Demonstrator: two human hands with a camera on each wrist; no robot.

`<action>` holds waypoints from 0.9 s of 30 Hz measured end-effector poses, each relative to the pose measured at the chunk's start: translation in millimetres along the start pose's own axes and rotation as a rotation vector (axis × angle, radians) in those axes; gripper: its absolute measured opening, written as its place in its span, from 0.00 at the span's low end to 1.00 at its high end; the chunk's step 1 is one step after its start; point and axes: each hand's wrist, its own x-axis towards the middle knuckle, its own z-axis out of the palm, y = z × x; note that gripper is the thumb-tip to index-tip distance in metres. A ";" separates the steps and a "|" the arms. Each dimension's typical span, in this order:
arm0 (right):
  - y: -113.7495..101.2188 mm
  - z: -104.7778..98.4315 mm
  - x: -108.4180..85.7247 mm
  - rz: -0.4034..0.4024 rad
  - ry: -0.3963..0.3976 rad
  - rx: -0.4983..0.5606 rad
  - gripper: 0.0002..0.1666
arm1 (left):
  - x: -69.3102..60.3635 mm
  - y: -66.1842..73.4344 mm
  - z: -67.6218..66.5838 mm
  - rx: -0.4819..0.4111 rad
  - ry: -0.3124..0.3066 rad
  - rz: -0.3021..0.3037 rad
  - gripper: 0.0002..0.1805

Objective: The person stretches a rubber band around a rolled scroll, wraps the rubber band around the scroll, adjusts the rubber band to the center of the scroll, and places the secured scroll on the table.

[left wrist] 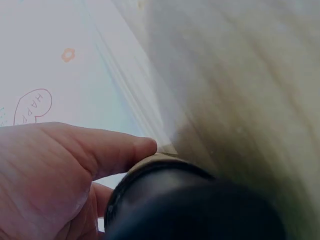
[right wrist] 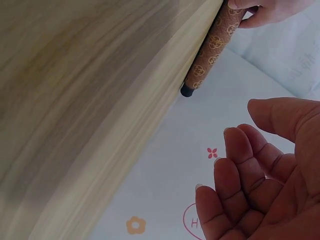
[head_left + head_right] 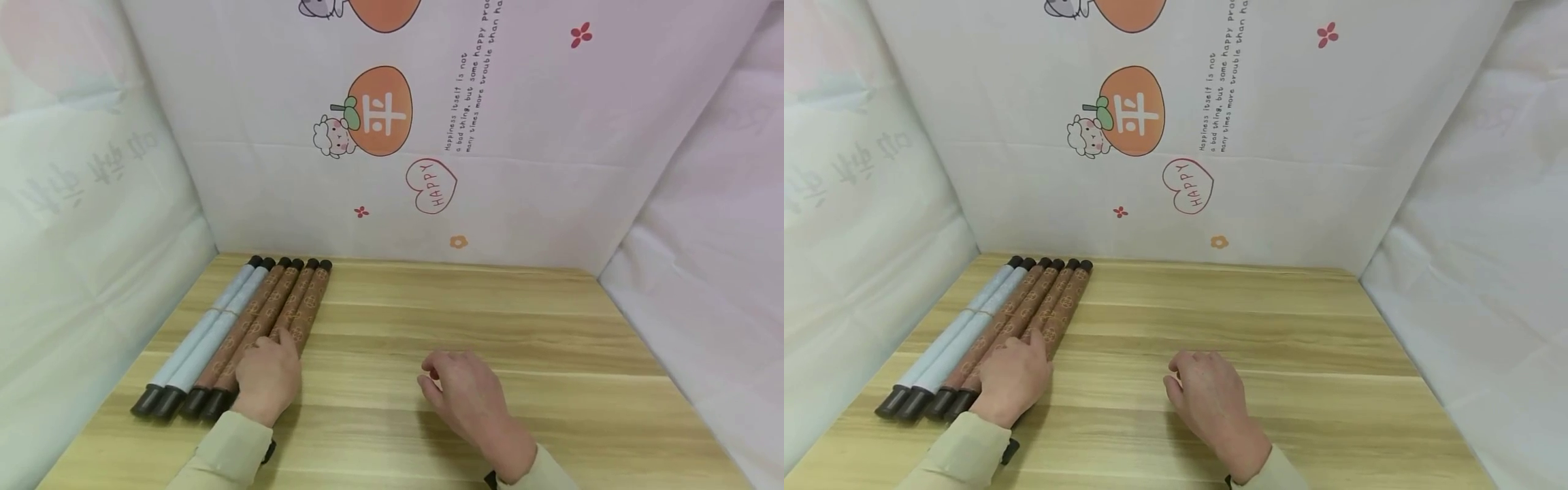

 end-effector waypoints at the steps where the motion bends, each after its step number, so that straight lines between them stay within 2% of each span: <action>1: 0.0 0.3 -0.3 0.002 0.001 0.002 0.06 | -0.2 -0.5 0.5 0.002 0.010 -0.003 0.29; 4: 0.7 0.5 -2.3 0.009 0.009 0.000 0.06 | -0.3 -1.3 1.4 0.005 0.039 0.000 0.28; 10: 2.6 0.4 -4.2 0.035 -0.004 -0.004 0.07 | 0.3 -2.1 0.9 -0.011 0.059 0.003 0.28; 20: 7.3 2.9 -0.2 0.037 -0.031 -0.010 0.12 | -1.5 -11.3 -0.5 -0.073 0.015 -0.042 0.29; 22: 9.4 3.6 0.3 0.040 -0.043 -0.013 0.14 | -2.7 -13.8 -2.4 -0.081 0.016 -0.033 0.30; 24: 12.2 4.1 0.7 0.048 -0.052 -0.016 0.15 | -4.1 -16.4 -4.6 -0.085 0.054 -0.004 0.30; 27: 16.7 4.0 2.5 0.057 -0.055 -0.028 0.18 | -5.8 -18.7 -8.9 -0.087 0.198 0.091 0.32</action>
